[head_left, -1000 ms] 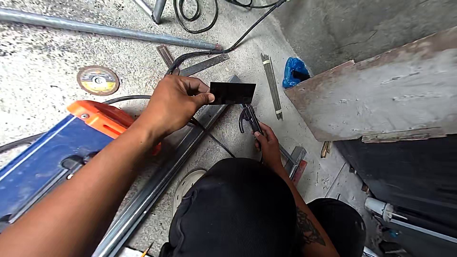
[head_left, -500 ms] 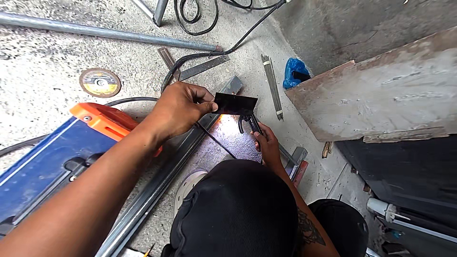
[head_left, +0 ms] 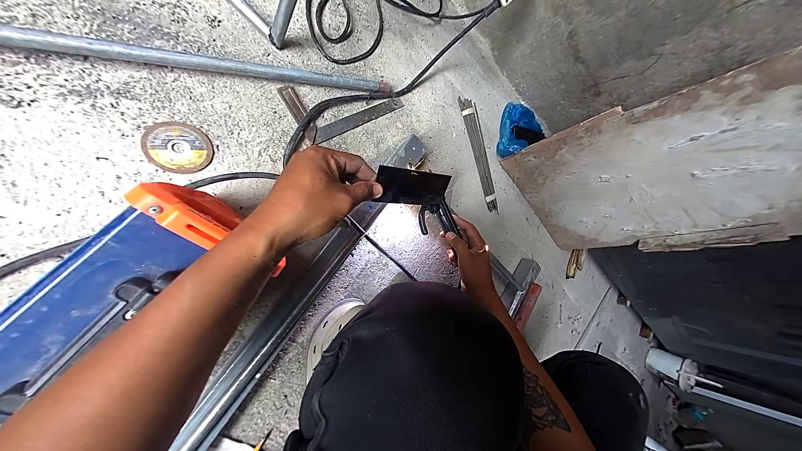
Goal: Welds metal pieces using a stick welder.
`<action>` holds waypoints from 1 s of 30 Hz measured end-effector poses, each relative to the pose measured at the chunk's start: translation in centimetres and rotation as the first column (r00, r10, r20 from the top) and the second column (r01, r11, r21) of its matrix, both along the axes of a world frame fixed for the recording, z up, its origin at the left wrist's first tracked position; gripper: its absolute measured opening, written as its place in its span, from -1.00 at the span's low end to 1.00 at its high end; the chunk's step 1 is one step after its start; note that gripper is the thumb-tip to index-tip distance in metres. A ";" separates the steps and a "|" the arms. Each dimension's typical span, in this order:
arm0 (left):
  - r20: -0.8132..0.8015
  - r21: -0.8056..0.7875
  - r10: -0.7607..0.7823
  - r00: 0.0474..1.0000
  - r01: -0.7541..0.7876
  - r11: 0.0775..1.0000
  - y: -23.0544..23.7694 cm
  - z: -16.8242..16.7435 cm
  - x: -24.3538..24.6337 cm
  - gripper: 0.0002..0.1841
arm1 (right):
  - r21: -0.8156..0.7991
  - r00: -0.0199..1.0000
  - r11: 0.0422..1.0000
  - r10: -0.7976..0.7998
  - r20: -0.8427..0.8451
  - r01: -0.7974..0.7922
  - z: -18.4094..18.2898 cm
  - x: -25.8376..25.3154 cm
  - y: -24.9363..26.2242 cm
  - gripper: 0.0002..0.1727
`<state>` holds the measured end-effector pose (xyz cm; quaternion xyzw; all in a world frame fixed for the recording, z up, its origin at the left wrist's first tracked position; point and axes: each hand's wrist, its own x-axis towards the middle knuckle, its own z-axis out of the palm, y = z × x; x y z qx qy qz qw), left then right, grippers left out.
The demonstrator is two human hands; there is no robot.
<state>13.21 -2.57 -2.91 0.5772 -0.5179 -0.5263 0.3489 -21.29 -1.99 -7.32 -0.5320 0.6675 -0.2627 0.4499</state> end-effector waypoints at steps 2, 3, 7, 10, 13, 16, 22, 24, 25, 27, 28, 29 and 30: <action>-0.001 0.008 0.001 1.000 -0.001 1.000 0.0 0.0 0.0 -0.90 | 0.005 1.000 1.000 0.008 0.004 -0.008 0.1 0.0 0.0 -0.57; -0.004 0.012 0.000 1.000 0.000 1.000 0.0 0.0 0.0 -0.90 | 0.003 1.000 1.000 0.016 0.003 -0.016 0.0 0.0 0.0 -0.56; -0.012 0.028 -0.002 1.000 0.002 1.000 0.0 0.1 0.0 -0.90 | 0.000 1.000 1.000 0.014 -0.014 -0.014 0.0 0.0 0.0 -0.56; 0.000 0.013 0.039 0.999 -0.039 0.999 0.1 0.4 0.0 -0.90 | -0.002 1.000 1.000 -0.030 -0.006 0.030 0.3 0.2 0.2 -0.57; -0.045 -0.044 0.136 0.990 -0.138 0.989 0.0 0.0 0.2 -0.93 | 0.044 0.984 0.997 -0.077 0.158 0.071 0.6 -0.1 0.2 -0.53; -0.071 -0.020 0.232 0.970 -0.234 0.972 0.0 0.4 0.4 -0.94 | 0.121 0.974 0.991 -0.075 0.215 0.049 0.9 -0.8 -0.1 -0.51; -0.052 -0.046 0.209 0.976 -0.212 0.976 0.0 0.3 0.3 -0.95 | 0.076 0.984 0.996 0.021 0.175 -0.035 0.2 -1.5 -0.1 -0.53; -0.050 -0.042 0.185 0.981 -0.187 0.981 0.0 0.3 0.2 -0.94 | 0.073 0.986 0.997 0.010 0.165 -0.022 0.1 -1.4 -0.1 -0.53; -0.047 -0.040 0.169 0.985 -0.170 0.985 0.0 0.3 0.2 -0.94 | 0.067 0.986 0.998 0.004 0.164 -0.015 0.0 -1.4 -0.1 -0.53; -0.039 -0.044 0.143 0.989 -0.145 0.988 0.0 0.3 0.0 -0.93 | 0.061 0.984 0.998 -0.014 0.180 0.003 -0.1 -1.3 -0.2 -0.54; -0.032 -0.044 0.132 0.991 -0.133 0.990 0.0 0.2 0.0 -0.93 | 0.062 0.982 0.998 -0.020 0.188 0.009 -0.2 -1.3 -0.2 -0.54; -0.028 -0.044 0.124 0.992 -0.125 0.991 0.0 0.1 0.0 -0.93 | 0.063 0.981 0.998 -0.021 0.193 0.009 -0.3 -1.3 -0.2 -0.54; -0.026 -0.045 0.119 0.993 -0.120 0.992 0.0 0.1 0.0 -0.93 | 0.063 0.981 0.998 -0.020 0.194 0.008 -0.3 -1.3 -0.2 -0.54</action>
